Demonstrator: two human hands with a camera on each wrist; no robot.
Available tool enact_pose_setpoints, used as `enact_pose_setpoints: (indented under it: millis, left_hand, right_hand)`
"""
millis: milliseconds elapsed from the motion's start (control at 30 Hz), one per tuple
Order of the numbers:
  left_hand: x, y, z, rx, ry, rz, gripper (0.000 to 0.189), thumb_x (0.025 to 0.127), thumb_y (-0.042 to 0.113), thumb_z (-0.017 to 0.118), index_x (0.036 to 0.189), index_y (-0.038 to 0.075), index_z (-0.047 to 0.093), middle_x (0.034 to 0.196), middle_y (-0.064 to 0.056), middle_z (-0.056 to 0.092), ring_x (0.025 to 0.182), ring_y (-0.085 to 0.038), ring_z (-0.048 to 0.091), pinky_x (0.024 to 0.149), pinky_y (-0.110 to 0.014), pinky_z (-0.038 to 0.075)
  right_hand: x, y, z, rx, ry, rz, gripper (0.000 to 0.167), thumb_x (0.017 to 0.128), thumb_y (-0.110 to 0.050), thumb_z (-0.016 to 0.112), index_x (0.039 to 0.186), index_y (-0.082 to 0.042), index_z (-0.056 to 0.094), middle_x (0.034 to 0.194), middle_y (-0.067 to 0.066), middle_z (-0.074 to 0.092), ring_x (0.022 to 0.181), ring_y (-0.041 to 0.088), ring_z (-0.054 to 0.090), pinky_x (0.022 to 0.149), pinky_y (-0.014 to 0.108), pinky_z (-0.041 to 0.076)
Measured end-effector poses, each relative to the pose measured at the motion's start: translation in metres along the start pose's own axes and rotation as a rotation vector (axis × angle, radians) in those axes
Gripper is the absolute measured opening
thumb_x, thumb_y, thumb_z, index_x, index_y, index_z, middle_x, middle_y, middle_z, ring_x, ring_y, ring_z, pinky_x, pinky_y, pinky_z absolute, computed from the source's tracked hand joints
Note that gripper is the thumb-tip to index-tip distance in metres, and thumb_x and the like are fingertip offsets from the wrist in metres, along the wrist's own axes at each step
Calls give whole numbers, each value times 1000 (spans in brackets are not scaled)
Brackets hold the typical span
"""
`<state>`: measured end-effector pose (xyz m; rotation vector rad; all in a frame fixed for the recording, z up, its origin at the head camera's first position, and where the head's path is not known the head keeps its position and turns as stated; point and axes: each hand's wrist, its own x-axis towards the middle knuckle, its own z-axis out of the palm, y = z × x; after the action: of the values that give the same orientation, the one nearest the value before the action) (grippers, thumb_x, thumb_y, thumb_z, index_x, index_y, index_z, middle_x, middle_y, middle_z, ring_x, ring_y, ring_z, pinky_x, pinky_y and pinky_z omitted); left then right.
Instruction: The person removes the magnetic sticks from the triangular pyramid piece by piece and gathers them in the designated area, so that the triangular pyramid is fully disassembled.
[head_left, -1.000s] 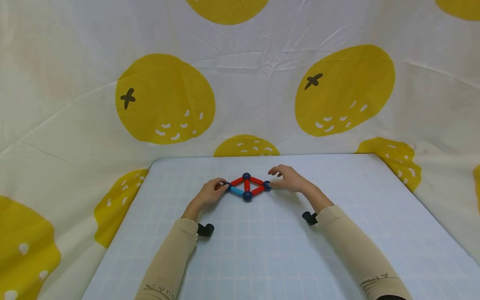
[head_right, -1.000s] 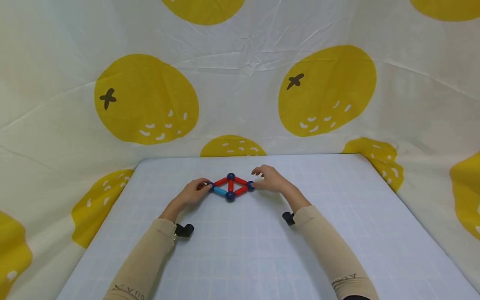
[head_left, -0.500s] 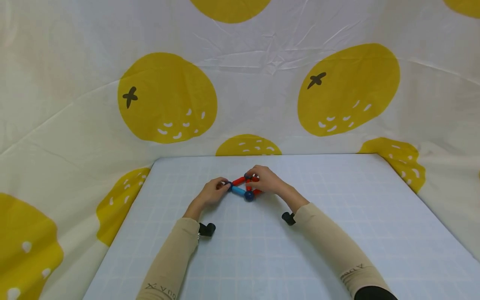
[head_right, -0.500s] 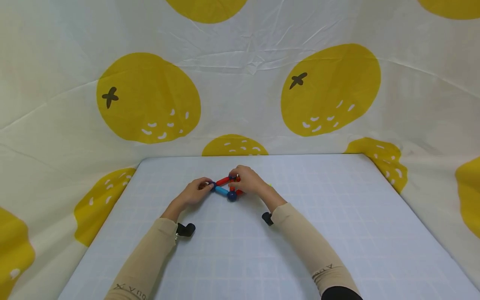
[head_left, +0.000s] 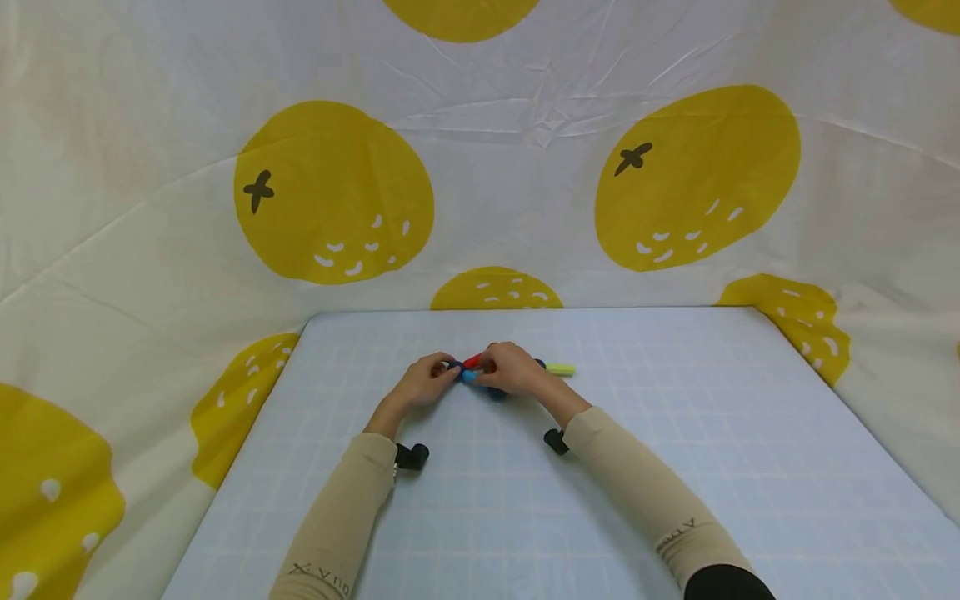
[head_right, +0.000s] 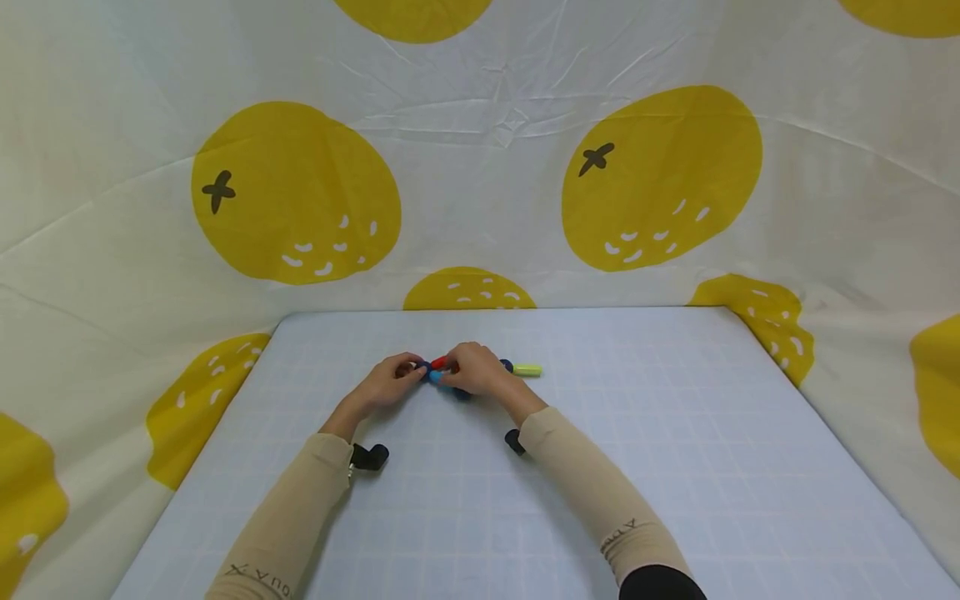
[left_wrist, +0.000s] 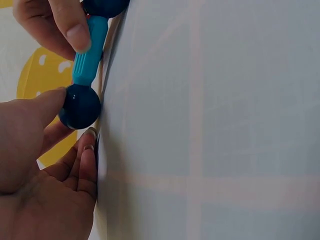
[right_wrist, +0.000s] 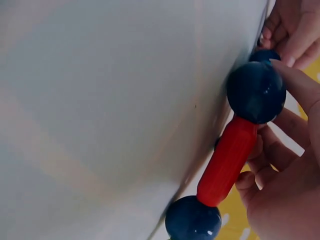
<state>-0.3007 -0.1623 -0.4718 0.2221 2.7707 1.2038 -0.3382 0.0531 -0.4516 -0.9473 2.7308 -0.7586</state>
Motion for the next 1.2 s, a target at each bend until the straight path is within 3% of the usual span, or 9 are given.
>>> enact_pose_setpoints:
  millis: [300, 833, 1000, 1200]
  left_hand:
    - [2, -1, 0, -3, -14, -15, 36, 106, 31, 58, 130, 5, 62, 100, -9, 61, 93, -24, 55, 86, -40, 46]
    - [2, -1, -3, -8, 1, 4, 34, 106, 28, 57, 131, 5, 62, 102, -11, 63, 93, -25, 56, 89, -45, 47]
    - [0, -1, -3, 3, 7, 11, 34, 106, 27, 57, 130, 4, 62, 101, -11, 63, 92, -25, 56, 88, -44, 47]
    - [-1, -1, 0, -4, 0, 8, 34, 106, 27, 57, 131, 4, 61, 101, -10, 62, 93, -25, 56, 88, -44, 48]
  right_hand:
    - [-2, -7, 3, -65, -20, 9, 21, 94, -29, 77, 94, -8, 80, 81, -2, 66, 76, 16, 54, 76, 33, 49]
    - [-2, -9, 1, -52, -57, 32, 21, 94, -30, 77, 97, -10, 81, 90, -2, 68, 80, 17, 57, 78, 33, 51]
    - [-3, -11, 0, -90, -49, 17, 26, 92, -33, 79, 104, -10, 80, 97, -1, 70, 87, 15, 60, 87, 37, 52]
    - [-3, -5, -6, -71, 22, -17, 27, 92, -33, 79, 104, -9, 78, 90, 0, 66, 82, 17, 57, 78, 34, 49]
